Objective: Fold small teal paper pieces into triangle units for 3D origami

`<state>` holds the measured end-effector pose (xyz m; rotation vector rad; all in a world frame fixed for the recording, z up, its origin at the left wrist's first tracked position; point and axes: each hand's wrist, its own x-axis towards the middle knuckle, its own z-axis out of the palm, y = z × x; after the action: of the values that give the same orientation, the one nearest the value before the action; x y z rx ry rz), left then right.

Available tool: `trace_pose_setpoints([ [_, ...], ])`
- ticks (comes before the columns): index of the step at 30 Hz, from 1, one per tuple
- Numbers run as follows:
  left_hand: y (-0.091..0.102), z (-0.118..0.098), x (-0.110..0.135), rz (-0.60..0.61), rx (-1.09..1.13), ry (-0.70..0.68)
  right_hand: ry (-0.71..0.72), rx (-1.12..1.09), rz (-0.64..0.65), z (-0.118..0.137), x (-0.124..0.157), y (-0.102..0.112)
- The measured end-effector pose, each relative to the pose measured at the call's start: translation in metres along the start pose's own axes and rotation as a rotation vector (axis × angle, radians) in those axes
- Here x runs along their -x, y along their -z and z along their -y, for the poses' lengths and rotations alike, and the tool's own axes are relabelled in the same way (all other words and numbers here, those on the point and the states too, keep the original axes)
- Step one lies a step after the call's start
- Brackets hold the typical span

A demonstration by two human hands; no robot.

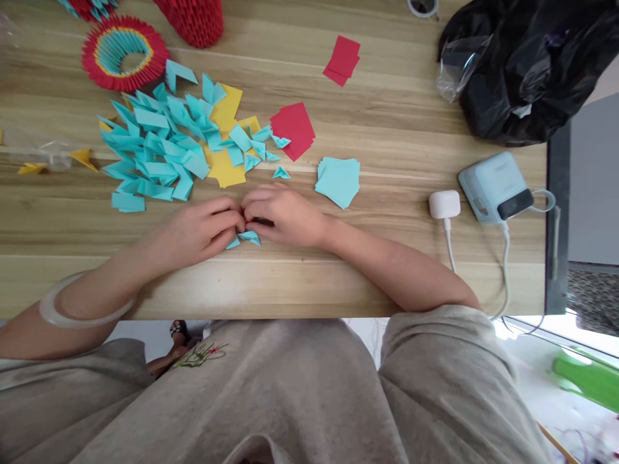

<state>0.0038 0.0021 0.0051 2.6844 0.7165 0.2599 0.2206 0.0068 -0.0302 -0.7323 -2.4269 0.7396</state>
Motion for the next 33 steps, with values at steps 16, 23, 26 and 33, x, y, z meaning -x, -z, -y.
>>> trace_pose_setpoints([
  [16,0.0015,-0.0018,-0.0007,0.026,0.012,0.013,0.001,-0.022,-0.003,-0.0024,0.0011,-0.0031],
  [23,0.0004,-0.001,-0.0003,0.015,0.012,0.02,0.015,0.008,0.002,-0.0016,0.001,-0.0004],
  [26,0.0002,-0.0012,-0.0004,0.016,0.005,0.022,0.011,0.011,0.013,-0.0014,0.0008,0.0001],
  [33,-0.0005,-0.0006,-0.0005,0.018,0.014,0.029,0.005,0.009,0.021,-0.0016,0.0012,-0.0001],
])
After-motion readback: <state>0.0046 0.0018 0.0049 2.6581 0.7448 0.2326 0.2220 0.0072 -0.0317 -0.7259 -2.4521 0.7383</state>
